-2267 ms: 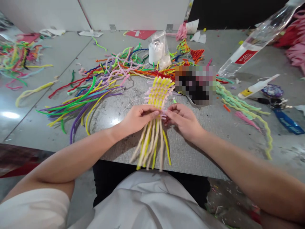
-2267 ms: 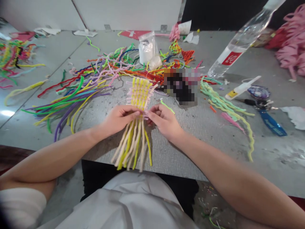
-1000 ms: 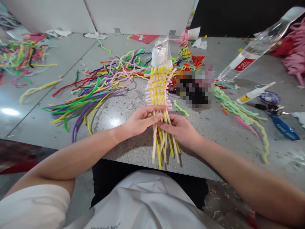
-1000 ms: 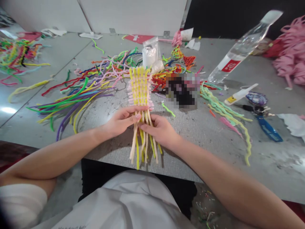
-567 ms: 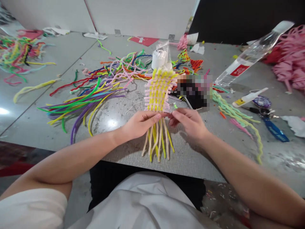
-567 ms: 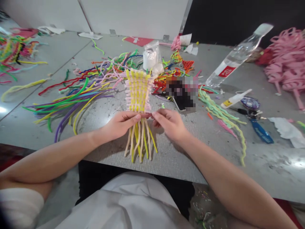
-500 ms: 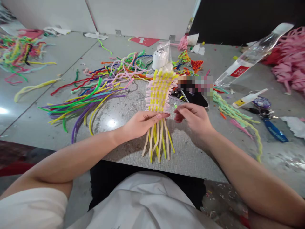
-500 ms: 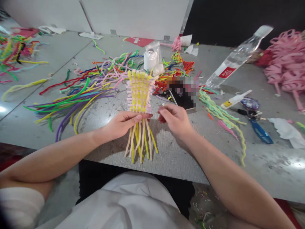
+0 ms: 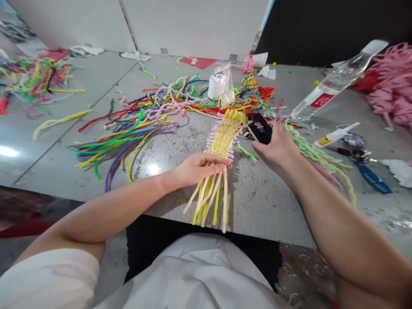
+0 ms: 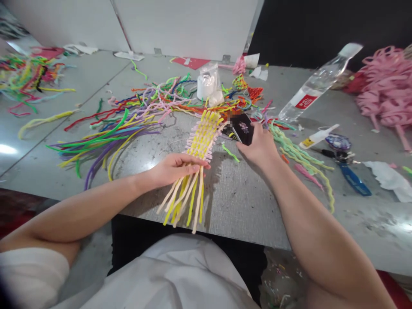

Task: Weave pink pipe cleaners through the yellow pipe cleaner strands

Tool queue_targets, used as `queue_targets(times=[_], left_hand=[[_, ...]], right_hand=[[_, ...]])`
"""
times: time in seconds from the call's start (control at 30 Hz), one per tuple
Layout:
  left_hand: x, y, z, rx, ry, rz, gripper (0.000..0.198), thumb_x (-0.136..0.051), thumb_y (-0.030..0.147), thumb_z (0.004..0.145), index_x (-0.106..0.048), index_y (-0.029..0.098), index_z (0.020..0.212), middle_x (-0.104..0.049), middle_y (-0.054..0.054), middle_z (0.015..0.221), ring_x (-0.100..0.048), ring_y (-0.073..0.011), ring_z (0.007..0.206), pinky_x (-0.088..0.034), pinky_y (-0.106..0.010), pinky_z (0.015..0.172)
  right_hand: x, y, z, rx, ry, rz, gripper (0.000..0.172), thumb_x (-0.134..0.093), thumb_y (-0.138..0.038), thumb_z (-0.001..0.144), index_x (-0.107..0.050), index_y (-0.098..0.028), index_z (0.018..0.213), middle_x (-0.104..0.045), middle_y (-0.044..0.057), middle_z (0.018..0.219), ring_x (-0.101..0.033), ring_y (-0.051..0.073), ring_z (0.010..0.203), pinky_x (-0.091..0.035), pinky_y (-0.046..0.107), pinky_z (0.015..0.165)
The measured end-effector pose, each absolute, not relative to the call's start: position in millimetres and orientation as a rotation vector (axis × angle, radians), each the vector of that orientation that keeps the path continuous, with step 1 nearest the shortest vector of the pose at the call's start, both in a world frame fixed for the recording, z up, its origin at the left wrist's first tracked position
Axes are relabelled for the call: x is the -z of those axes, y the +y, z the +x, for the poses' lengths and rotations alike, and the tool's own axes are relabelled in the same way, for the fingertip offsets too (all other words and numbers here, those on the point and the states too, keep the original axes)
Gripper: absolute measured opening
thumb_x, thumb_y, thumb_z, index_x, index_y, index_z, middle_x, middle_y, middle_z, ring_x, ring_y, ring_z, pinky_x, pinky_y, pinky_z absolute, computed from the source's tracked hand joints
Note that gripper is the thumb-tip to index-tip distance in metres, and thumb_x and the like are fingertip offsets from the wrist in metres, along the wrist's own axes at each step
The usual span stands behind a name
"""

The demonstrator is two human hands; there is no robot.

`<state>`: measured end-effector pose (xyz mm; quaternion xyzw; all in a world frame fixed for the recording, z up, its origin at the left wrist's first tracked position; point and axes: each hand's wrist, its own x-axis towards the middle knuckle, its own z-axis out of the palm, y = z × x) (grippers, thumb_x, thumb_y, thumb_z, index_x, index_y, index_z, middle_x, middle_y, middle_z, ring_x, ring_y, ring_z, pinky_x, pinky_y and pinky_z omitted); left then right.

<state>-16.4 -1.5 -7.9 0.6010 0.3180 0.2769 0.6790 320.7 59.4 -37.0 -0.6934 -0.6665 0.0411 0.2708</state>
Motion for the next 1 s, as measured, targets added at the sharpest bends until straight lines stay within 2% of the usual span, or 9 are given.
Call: queue_targets(times=[0.07, 0.17, 0.33, 0.47, 0.7, 0.83, 0.9, 0.97, 1.0], left_hand=[[9, 0, -17, -0.604, 0.692, 1.353, 0.026, -0.086, 0.033, 0.093, -0.087, 0.022, 0.116, -0.084, -0.011, 0.135, -0.083, -0.0175, 0.103, -0.066, -0.033, 0.097], [10, 1, -18, -0.582, 0.664, 1.366, 0.028, -0.086, 0.027, 0.092, -0.086, 0.022, 0.12, -0.084, -0.011, 0.134, -0.082, -0.0156, 0.102, -0.065, -0.032, 0.099], [10, 1, -21, -0.521, 0.677, 1.406, 0.027, -0.081, 0.027, 0.096, -0.086, 0.021, 0.122, -0.088, -0.008, 0.113, -0.082, -0.0174, 0.103, -0.063, -0.033, 0.101], [7, 1, -22, -0.474, 0.71, 1.402, 0.026, -0.082, 0.029, 0.095, -0.087, 0.02, 0.119, -0.088, -0.008, 0.11, -0.082, -0.0185, 0.101, -0.063, -0.03, 0.095], [8, -4, -20, -0.454, 0.703, 1.301, 0.024, -0.083, 0.031, 0.094, -0.085, 0.02, 0.114, -0.087, -0.01, 0.12, -0.083, -0.0165, 0.093, -0.064, -0.028, 0.085], [5, -1, -27, -0.33, 0.7, 1.401, 0.031, -0.081, 0.035, 0.097, -0.083, 0.019, 0.124, -0.088, -0.011, 0.116, -0.083, -0.0172, 0.096, -0.064, -0.03, 0.09], [-2, 3, -31, -0.216, 0.673, 1.559, 0.03, -0.08, 0.036, 0.099, -0.084, 0.019, 0.123, -0.088, -0.01, 0.115, -0.083, -0.0185, 0.101, -0.062, -0.029, 0.092], [-11, 9, -35, -0.141, 0.601, 1.702, 0.031, -0.081, 0.038, 0.099, -0.084, 0.021, 0.125, -0.088, -0.01, 0.116, -0.083, -0.0196, 0.106, -0.06, -0.029, 0.095], [-16, 11, -37, -0.125, 0.558, 1.758, 0.034, -0.081, 0.039, 0.099, -0.084, 0.021, 0.127, -0.088, -0.01, 0.118, -0.082, -0.0201, 0.108, -0.06, -0.028, 0.096]], right_hand=[[35, 58, 326, -0.097, -1.743, -1.896, 0.078, -0.085, -0.043, 0.085, -0.056, -0.017, 0.152, -0.07, 0.03, 0.139, -0.067, 0.049, 0.127, -0.051, 0.063, 0.107], [29, 55, 335, -0.047, -1.687, -2.123, 0.083, -0.081, -0.046, 0.092, -0.05, -0.007, 0.159, -0.067, 0.039, 0.141, -0.066, 0.053, 0.13, -0.048, 0.062, 0.106], [16, 50, 335, -0.023, -1.641, -2.384, 0.085, -0.073, -0.051, 0.1, -0.042, -0.004, 0.163, -0.063, 0.041, 0.144, -0.061, 0.056, 0.136, -0.044, 0.064, 0.112], [11, 47, 332, -0.032, -1.556, -2.497, 0.086, -0.072, -0.047, 0.1, -0.037, -0.002, 0.165, -0.061, 0.044, 0.145, -0.058, 0.059, 0.139, -0.042, 0.068, 0.112], [8, 43, 344, -0.082, -1.609, -2.665, 0.083, -0.076, -0.035, 0.095, -0.044, 0.001, 0.162, -0.066, 0.046, 0.137, -0.061, 0.06, 0.137, -0.042, 0.069, 0.108], [-2, 35, 344, -0.08, -1.709, -2.542, 0.073, -0.078, -0.044, 0.095, -0.059, -0.001, 0.15, -0.072, 0.042, 0.13, -0.067, 0.057, 0.129, -0.044, 0.069, 0.109], [-5, 30, 334, -0.069, -1.788, -2.198, 0.054, -0.073, -0.037, 0.098, -0.067, -0.009, 0.143, -0.074, 0.034, 0.131, -0.069, 0.052, 0.128, -0.047, 0.067, 0.11], [-4, 24, 316, -0.344, -1.769, -1.799, 0.038, -0.07, -0.04, 0.1, -0.073, -0.019, 0.132, -0.079, 0.023, 0.126, -0.074, 0.041, 0.119, -0.053, 0.058, 0.107], [-1, 20, 304, -0.581, -1.754, -1.644, 0.037, -0.072, -0.049, 0.099, -0.075, -0.022, 0.125, -0.081, 0.018, 0.119, -0.076, 0.037, 0.11, -0.057, 0.054, 0.1]])
